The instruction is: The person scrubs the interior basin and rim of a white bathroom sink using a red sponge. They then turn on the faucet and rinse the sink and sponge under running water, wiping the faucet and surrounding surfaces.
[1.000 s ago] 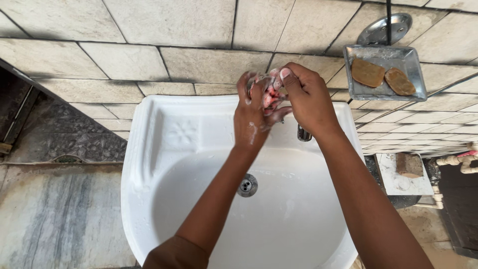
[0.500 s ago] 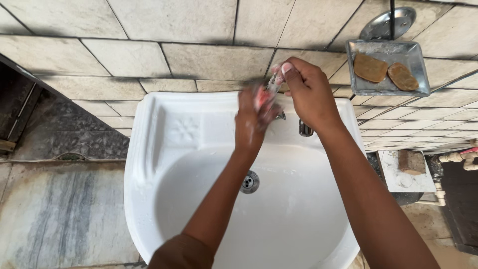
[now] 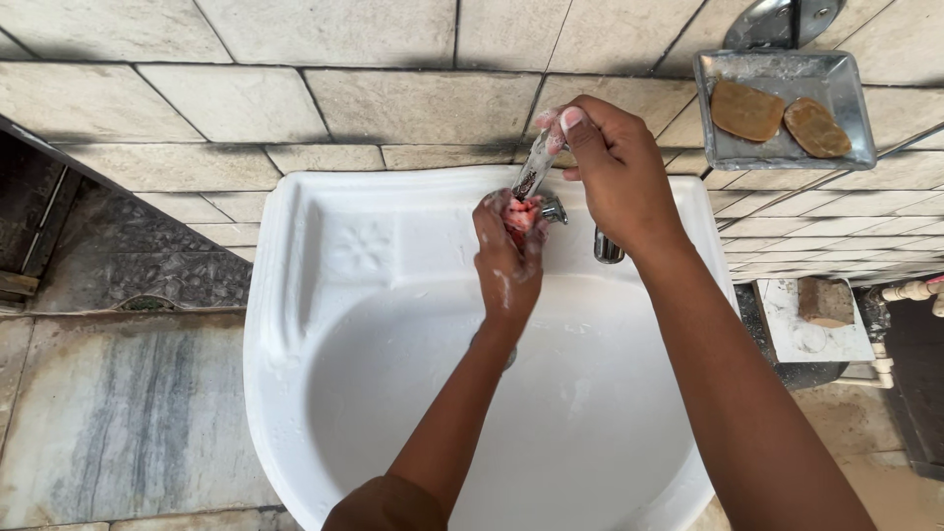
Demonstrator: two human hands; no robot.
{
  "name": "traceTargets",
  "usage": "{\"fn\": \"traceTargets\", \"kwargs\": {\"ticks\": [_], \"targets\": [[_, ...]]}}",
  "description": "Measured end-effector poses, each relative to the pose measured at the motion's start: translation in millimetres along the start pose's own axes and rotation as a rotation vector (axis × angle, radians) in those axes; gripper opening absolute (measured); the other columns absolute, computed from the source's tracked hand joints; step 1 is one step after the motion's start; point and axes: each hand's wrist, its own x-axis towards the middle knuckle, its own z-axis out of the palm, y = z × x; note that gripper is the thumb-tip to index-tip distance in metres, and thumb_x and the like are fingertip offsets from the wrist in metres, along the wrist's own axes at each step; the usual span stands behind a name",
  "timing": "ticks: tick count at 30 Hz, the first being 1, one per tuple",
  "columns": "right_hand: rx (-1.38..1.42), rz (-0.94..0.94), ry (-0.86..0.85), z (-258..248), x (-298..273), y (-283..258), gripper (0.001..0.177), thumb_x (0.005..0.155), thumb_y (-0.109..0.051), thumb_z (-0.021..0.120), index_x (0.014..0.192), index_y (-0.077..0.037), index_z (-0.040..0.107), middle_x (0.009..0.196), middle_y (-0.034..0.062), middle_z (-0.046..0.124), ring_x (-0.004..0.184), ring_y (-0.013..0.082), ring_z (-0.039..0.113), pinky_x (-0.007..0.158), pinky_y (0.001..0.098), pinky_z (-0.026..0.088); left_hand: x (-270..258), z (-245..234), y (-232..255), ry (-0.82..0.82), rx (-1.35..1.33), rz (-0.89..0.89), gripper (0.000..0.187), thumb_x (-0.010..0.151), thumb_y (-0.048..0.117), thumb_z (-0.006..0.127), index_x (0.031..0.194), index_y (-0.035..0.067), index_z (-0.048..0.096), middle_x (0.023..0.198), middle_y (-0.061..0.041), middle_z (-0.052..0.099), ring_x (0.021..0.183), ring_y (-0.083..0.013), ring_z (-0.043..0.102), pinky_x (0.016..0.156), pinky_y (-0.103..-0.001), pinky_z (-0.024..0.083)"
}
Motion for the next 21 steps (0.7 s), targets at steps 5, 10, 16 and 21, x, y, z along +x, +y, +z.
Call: {"fn": "traceTargets", "kwargs": {"ticks": [5,10,16,21], "targets": [[0.026,-0.017,-0.015,-1.4,0.2,4.9,0.035,0.111,-0.035,0.045,0.107,-0.010,0.069,0.100,-0.0011,0.072,0.096,0.0100,0.067,0.080,0.0301,0.058,37.8,-31.9,-60.6,-0.458,-0.536,-0.484,0.048,0.094,0.005,0.052,0.141,0.005,0.042,0.097,-0.011,0.072,0.069,-0.0176,0.071,0.052,-0.032,0.053],[0.058,-0.015,-0.014,3.1,2.1,3.5,0.035,0.110,-0.035,0.045,0.108,-0.010,0.069,0.097,-0.0012,0.071,0.095,0.0101,0.067,0.079,0.0296,0.058,45.1,-41.6,-80.8,-0.298,-0.123,-0.076,0.049,0.107,0.008,0.054,0.154,0.005,0.038,0.121,-0.021,0.060,0.092,-0.0234,0.061,0.070,-0.034,0.058],[0.019,0.020,0.002,3.8,-5.2,-3.0,0.036,0.110,-0.036,0.043,0.111,-0.012,0.071,0.093,-0.0005,0.070,0.097,0.0100,0.068,0.080,0.0293,0.059,-11.8,4.1,-16.8,0.020,0.050,0.045,0.068,0.097,-0.006,0.053,0.157,-0.001,0.020,0.154,-0.032,0.022,0.111,-0.0356,0.054,0.087,-0.038,0.059],[0.044,0.005,0.002,4.6,-3.3,-1.6,0.037,0.109,-0.037,0.045,0.111,-0.010,0.070,0.097,-0.0022,0.071,0.098,0.0102,0.069,0.080,0.0302,0.058,-13.0,-2.7,-9.8,-0.121,0.290,0.036,0.067,0.096,-0.004,0.059,0.155,0.002,0.026,0.150,-0.032,0.028,0.105,-0.0348,0.061,0.087,-0.038,0.060]]}}
